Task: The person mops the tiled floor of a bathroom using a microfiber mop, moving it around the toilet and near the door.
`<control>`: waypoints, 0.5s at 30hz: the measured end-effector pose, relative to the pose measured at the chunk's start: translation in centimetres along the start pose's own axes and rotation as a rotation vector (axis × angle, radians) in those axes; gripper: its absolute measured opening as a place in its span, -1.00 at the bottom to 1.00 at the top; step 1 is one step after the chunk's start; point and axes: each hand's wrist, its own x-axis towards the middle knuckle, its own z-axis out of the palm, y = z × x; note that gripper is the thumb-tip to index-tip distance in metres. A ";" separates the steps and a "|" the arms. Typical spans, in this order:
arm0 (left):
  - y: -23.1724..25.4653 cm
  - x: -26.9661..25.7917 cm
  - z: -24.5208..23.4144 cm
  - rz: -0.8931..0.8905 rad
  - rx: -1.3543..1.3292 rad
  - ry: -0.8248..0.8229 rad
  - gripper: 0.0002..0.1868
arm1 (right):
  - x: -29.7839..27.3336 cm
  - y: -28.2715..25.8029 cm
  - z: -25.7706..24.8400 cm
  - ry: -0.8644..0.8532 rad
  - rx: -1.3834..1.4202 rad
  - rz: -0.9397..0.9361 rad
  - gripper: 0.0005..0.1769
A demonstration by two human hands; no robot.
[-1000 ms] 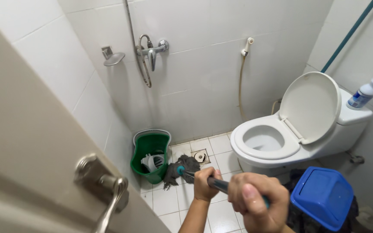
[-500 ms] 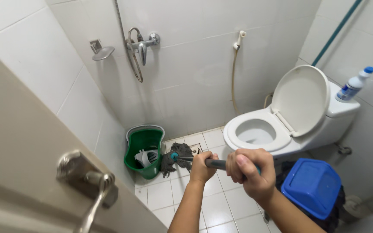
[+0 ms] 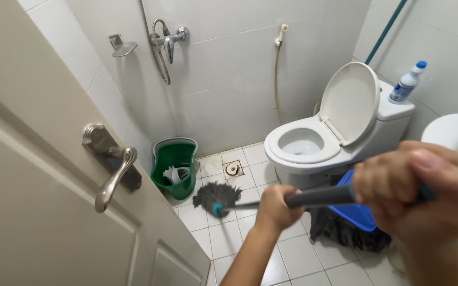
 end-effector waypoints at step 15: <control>-4.8 -1.9 -4.1 -0.067 0.167 0.081 -0.69 | 0.0 5.8 3.2 -0.022 0.073 -0.043 -0.60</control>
